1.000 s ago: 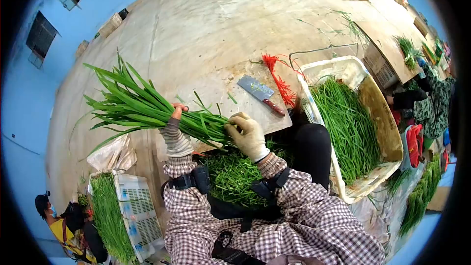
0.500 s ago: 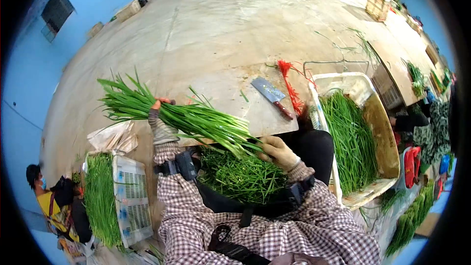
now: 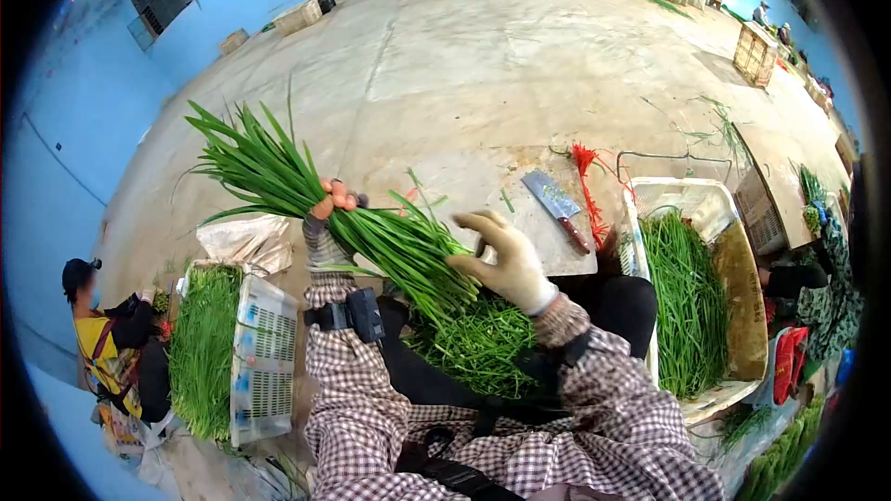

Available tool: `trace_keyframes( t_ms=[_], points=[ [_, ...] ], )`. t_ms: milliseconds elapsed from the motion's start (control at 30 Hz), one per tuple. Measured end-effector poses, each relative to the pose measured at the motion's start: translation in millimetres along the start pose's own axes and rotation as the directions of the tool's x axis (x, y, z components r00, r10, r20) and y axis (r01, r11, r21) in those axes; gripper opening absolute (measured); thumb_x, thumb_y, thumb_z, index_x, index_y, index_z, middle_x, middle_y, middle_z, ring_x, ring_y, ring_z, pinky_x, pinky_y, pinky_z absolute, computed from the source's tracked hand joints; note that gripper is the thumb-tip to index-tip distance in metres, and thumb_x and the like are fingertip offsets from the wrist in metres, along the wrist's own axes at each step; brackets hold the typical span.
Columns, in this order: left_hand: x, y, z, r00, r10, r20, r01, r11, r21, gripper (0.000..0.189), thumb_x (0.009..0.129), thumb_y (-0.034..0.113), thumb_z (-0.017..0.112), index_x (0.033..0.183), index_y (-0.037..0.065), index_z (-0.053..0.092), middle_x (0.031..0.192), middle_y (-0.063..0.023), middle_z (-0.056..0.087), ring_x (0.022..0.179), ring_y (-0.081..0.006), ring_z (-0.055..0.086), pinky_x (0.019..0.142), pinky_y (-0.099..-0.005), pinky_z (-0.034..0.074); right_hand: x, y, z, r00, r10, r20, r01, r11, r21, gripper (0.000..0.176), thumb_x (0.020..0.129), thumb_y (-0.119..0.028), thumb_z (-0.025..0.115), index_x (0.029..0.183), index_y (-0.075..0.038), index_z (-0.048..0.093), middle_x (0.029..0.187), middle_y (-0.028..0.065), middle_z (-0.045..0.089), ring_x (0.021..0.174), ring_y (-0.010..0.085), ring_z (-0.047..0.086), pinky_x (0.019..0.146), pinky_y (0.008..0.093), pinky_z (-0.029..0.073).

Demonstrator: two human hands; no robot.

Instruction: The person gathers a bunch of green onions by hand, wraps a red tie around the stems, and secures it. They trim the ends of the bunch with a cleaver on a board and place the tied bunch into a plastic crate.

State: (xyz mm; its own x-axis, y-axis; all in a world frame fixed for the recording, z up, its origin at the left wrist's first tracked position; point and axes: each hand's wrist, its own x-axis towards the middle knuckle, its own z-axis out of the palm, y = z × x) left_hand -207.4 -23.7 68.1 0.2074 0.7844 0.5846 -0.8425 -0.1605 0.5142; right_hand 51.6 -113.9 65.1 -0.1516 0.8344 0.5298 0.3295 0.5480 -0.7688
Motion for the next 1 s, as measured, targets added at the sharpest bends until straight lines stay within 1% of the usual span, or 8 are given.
trace_keyframes(
  t_ms=[100, 167, 233, 433, 500, 600, 833, 1000],
  points=[
    [-10, -10, 20, 1.0, -0.027, 0.007, 0.028, 0.998, -0.062, 0.016, 0.084, 0.002, 0.053, 0.098, 0.005, 0.049, 0.082, -0.0057, 0.051, 0.078, -0.0185, 0.054, 0.079, -0.0339, 0.043, 1, 18, 25, 0.993, -0.112, -0.045, 0.116, 0.987, 0.113, 0.028, 0.08, -0.021, 0.066, 0.1, -0.002, 0.059, 0.089, 0.0085, 0.06, 0.065, 0.0163, 0.057, 0.062, 0.0288, 0.046],
    [-19, -5, 11, 0.999, -0.034, 0.027, 0.038, 0.99, -0.136, 0.014, 0.084, 0.002, 0.05, 0.096, 0.005, 0.045, 0.078, -0.0041, 0.048, 0.076, -0.0173, 0.053, 0.079, -0.0358, 0.043, -24, 31, 12, 0.896, 0.342, 0.283, -0.444, 0.704, 0.555, 0.023, 0.085, -0.02, 0.061, 0.096, 0.0, 0.058, 0.078, 0.004, 0.058, 0.062, 0.013, 0.054, 0.062, 0.0255, 0.044],
    [-26, 6, 9, 0.995, 0.054, 0.085, -0.031, 0.967, -0.253, 0.014, 0.084, 0.004, 0.05, 0.095, 0.006, 0.042, 0.077, -0.0032, 0.046, 0.076, -0.0165, 0.053, 0.079, -0.0356, 0.042, -58, 54, -20, 0.826, 0.263, 0.498, -0.554, 0.546, 0.629, 0.023, 0.089, -0.021, 0.056, 0.091, 0.002, 0.059, 0.067, -0.0003, 0.053, 0.059, 0.01, 0.05, 0.058, 0.0229, 0.042],
    [-23, 26, 0, 0.918, 0.004, 0.397, 0.05, 0.991, -0.127, 0.009, 0.089, 0.01, 0.046, 0.096, 0.01, 0.04, 0.079, 0.0004, 0.048, 0.074, -0.0112, 0.053, 0.073, -0.0316, 0.035, -139, 129, -38, 0.524, 0.546, 0.654, -0.532, 0.809, -0.249, 0.02, 0.084, -0.022, 0.062, 0.09, -0.003, 0.064, 0.074, 0.0072, 0.064, 0.07, 0.0144, 0.059, 0.064, 0.029, 0.048],
    [-26, 27, 12, 0.946, 0.002, 0.324, 0.031, 0.995, -0.095, 0.012, 0.086, 0.009, 0.05, 0.094, 0.012, 0.042, 0.072, 0.0035, 0.049, 0.071, -0.0084, 0.052, 0.068, -0.0292, 0.033, -132, 126, -32, 0.841, 0.352, 0.411, -0.317, 0.936, -0.153, 0.02, 0.082, -0.021, 0.064, 0.091, -0.003, 0.064, 0.08, 0.0099, 0.064, 0.074, 0.017, 0.061, 0.067, 0.0303, 0.048],
    [-12, 25, 15, 0.884, -0.019, 0.466, 0.07, 0.993, -0.093, 0.014, 0.083, 0.011, 0.055, 0.091, 0.013, 0.043, 0.067, 0.0046, 0.051, 0.062, -0.0078, 0.052, 0.065, -0.0273, 0.035, -70, 67, -25, 0.961, 0.261, 0.088, -0.265, 0.964, 0.037, 0.027, 0.078, -0.019, 0.068, 0.099, -0.002, 0.062, 0.092, 0.0097, 0.062, 0.08, 0.0173, 0.059, 0.07, 0.0284, 0.048],
    [-12, 17, 30, 0.854, -0.025, 0.519, 0.108, 0.986, -0.131, 0.014, 0.083, 0.009, 0.057, 0.089, 0.013, 0.046, 0.07, 0.0027, 0.055, 0.065, -0.0088, 0.055, 0.067, -0.0262, 0.039, -42, 49, 15, 0.97, -0.023, 0.241, -0.043, 0.964, 0.264, 0.021, 0.08, -0.016, 0.066, 0.094, 0.0, 0.063, 0.089, 0.0082, 0.062, 0.08, 0.019, 0.058, 0.072, 0.0296, 0.047],
    [-23, 38, 15, 0.896, 0.145, 0.42, -0.05, 0.973, -0.227, 0.013, 0.083, 0.01, 0.057, 0.09, 0.013, 0.046, 0.069, 0.0035, 0.057, 0.066, -0.0074, 0.058, 0.064, -0.025, 0.04, -112, 96, -29, 0.767, 0.269, 0.582, -0.564, 0.715, 0.413, 0.019, 0.084, -0.021, 0.062, 0.089, -0.002, 0.064, 0.079, 0.0023, 0.063, 0.072, 0.0103, 0.056, 0.065, 0.0263, 0.047]
  ],
)
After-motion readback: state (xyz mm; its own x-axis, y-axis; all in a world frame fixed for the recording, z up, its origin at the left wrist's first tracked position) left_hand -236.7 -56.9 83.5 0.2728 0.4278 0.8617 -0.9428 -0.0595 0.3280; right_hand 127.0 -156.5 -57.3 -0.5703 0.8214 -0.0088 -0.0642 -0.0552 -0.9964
